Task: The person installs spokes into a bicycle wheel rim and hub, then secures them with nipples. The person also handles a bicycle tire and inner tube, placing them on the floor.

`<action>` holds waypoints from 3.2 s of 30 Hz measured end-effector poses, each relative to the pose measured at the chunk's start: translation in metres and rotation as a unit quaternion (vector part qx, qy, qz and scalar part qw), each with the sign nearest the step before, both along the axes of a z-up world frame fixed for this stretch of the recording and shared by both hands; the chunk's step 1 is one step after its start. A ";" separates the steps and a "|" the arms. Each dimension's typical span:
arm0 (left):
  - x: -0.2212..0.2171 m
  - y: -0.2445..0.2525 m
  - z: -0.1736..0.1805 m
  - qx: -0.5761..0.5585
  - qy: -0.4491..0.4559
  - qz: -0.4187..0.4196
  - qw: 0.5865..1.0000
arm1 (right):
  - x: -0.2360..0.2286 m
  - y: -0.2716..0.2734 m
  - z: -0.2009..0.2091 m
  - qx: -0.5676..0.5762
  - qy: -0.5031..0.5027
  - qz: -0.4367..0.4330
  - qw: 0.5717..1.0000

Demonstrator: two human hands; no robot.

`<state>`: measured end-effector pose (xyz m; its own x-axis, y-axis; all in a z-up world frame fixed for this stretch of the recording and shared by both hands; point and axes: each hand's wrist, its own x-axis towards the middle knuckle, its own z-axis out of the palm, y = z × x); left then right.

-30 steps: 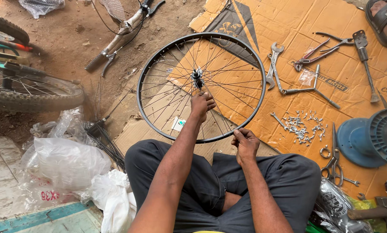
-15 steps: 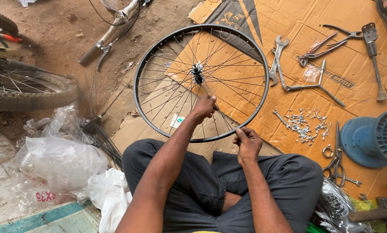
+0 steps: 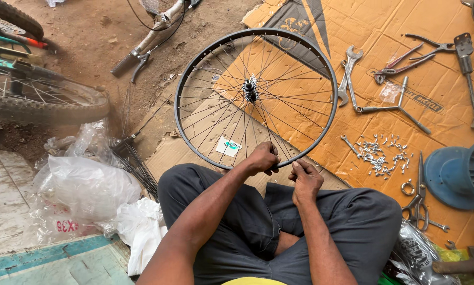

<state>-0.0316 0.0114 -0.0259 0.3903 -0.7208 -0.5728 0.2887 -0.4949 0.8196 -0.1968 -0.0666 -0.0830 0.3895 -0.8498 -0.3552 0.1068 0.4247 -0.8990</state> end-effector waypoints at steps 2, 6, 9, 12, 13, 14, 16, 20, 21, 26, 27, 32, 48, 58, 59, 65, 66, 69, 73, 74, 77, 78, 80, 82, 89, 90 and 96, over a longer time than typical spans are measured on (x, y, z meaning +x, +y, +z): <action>-0.001 -0.008 -0.004 -0.017 0.019 0.014 1.000 | -0.005 0.004 -0.004 -0.013 -0.017 -0.002 1.000; 0.002 -0.020 -0.008 -0.065 0.069 0.027 0.995 | -0.004 0.000 -0.006 -0.020 -0.040 0.009 0.999; 0.002 -0.024 -0.009 -0.085 0.086 0.036 0.992 | 0.000 -0.006 -0.002 -0.041 -0.040 0.028 0.998; 0.001 -0.028 -0.010 -0.102 0.087 0.026 0.991 | 0.003 -0.009 0.002 -0.094 -0.048 0.011 0.994; 0.000 -0.028 -0.011 -0.101 0.085 0.025 0.991 | 0.004 -0.009 0.002 -0.106 -0.046 0.009 0.993; 0.000 -0.029 -0.011 -0.101 0.083 0.023 0.991 | 0.005 -0.008 0.003 -0.118 -0.045 0.007 0.992; 0.001 -0.032 -0.010 -0.095 0.077 0.022 0.992 | 0.009 -0.007 0.005 -0.138 -0.028 0.003 0.990; 0.000 -0.036 -0.011 -0.087 0.054 0.025 0.994 | 0.011 -0.003 0.011 -0.212 0.063 0.020 0.975; -0.001 -0.036 -0.011 -0.083 0.051 0.025 0.995 | 0.011 -0.002 0.013 -0.241 0.092 0.031 0.966; -0.001 -0.036 -0.010 -0.069 0.029 0.014 0.997 | 0.010 0.000 0.017 -0.271 0.127 0.035 0.954; -0.001 -0.036 -0.010 -0.067 0.032 0.016 0.997 | 0.009 0.000 0.016 -0.274 0.123 0.036 0.953; 0.000 -0.036 -0.005 -0.058 0.031 0.018 0.998 | 0.010 -0.006 0.014 -0.245 0.094 0.043 0.964; -0.008 -0.037 -0.003 -0.052 -0.012 0.031 0.998 | 0.007 -0.008 0.013 -0.217 0.153 0.098 0.959; -0.013 -0.037 0.008 0.014 -0.207 -0.033 0.978 | 0.000 -0.022 -0.010 -0.148 0.022 0.123 0.981; -0.016 -0.037 0.011 0.038 -0.296 -0.058 0.953 | 0.000 -0.022 -0.014 -0.099 -0.007 0.113 0.989; -0.014 -0.036 0.019 0.034 -0.430 -0.217 0.876 | 0.002 -0.025 -0.022 -0.059 -0.043 0.081 0.994; -0.006 -0.040 0.016 0.012 -0.393 -0.233 0.890 | 0.003 -0.025 -0.020 -0.074 -0.038 0.076 0.994; 0.016 -0.048 0.002 -0.040 -0.303 -0.273 0.912 | 0.004 -0.021 -0.013 -0.145 -0.002 0.093 0.985; 0.009 -0.055 -0.015 0.018 -0.353 -0.312 0.882 | 0.004 -0.020 0.002 -0.142 0.012 0.094 0.985; 0.006 -0.055 -0.017 0.059 -0.388 -0.323 0.861 | 0.005 -0.019 0.005 -0.124 0.006 0.094 0.988; 0.004 -0.055 -0.019 0.045 -0.403 -0.298 0.864 | 0.009 -0.016 0.012 -0.163 0.103 0.095 0.977; 0.005 -0.056 -0.020 0.033 -0.377 -0.304 0.874 | 0.009 -0.015 0.013 -0.189 0.156 0.094 0.965; 0.012 -0.057 -0.023 0.009 -0.325 -0.315 0.892 | 0.007 -0.014 0.011 -0.215 0.167 0.092 0.958; 0.014 -0.055 -0.026 -0.013 -0.311 -0.305 0.900 | 0.005 -0.012 0.008 -0.236 0.152 0.093 0.955; 0.009 -0.051 -0.030 0.009 -0.376 -0.310 0.873 | 0.006 -0.011 0.001 -0.248 0.107 0.094 0.958; 0.010 -0.052 -0.031 -0.015 -0.344 -0.302 0.889 | 0.006 -0.010 0.001 -0.268 0.132 0.093 0.950; 0.018 -0.053 -0.031 -0.060 -0.291 -0.263 0.918 | 0.004 -0.003 0.009 -0.413 0.176 0.060 0.891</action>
<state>-0.0137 -0.0417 -0.0573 0.1844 -0.9417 -0.2814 -0.4688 -0.3359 0.8169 -0.1924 -0.0691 -0.0740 0.4834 -0.8374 0.2550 -0.2453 -0.4092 -0.8788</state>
